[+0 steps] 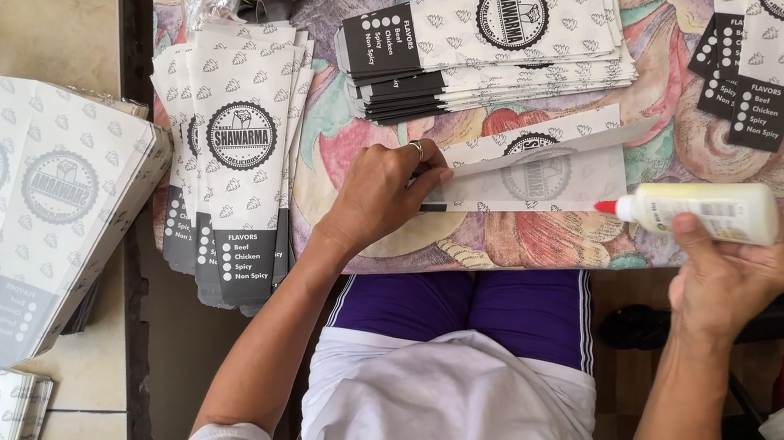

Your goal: The person applies glue from a bottle to the edges of printed shawarma paper sleeves and presses them together to assemble the packaging.

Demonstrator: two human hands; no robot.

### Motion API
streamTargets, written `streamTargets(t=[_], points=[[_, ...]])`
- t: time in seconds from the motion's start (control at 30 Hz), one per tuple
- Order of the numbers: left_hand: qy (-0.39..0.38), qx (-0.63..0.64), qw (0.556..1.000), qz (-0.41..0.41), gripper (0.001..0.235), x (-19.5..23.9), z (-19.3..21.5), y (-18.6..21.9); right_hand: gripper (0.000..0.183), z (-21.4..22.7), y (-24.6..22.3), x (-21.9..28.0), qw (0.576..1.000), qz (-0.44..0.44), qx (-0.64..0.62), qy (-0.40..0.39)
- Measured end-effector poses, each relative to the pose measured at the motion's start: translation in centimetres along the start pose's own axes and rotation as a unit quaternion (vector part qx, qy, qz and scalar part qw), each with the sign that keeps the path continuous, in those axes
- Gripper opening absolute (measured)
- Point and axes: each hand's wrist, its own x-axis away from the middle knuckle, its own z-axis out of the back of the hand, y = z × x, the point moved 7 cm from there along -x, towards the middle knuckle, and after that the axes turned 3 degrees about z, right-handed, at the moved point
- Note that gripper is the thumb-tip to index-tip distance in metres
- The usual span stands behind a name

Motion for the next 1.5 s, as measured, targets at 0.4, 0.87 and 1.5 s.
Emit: streamTargets(t=[0.4, 0.87, 1.5], points=[[-0.02, 0.024, 0.999, 0.024, 0.022, -0.6, 0.3, -0.4, 0.042, 0.5, 0.2, -0.1, 1.0, -0.005, 0.003, 0.012], [-0.058, 0.105, 0.988, 0.097, 0.013, -2.4, -0.7, -3.7, 0.049, -15.0, 2.0, 7.4, 0.991, -0.026, -0.114, -0.068], [0.067, -0.084, 0.985, -0.137, 0.009, 3.6, -2.0, 1.3, 0.021, -1.8, 0.5, -0.9, 0.99, -0.133, 0.045, 0.005]])
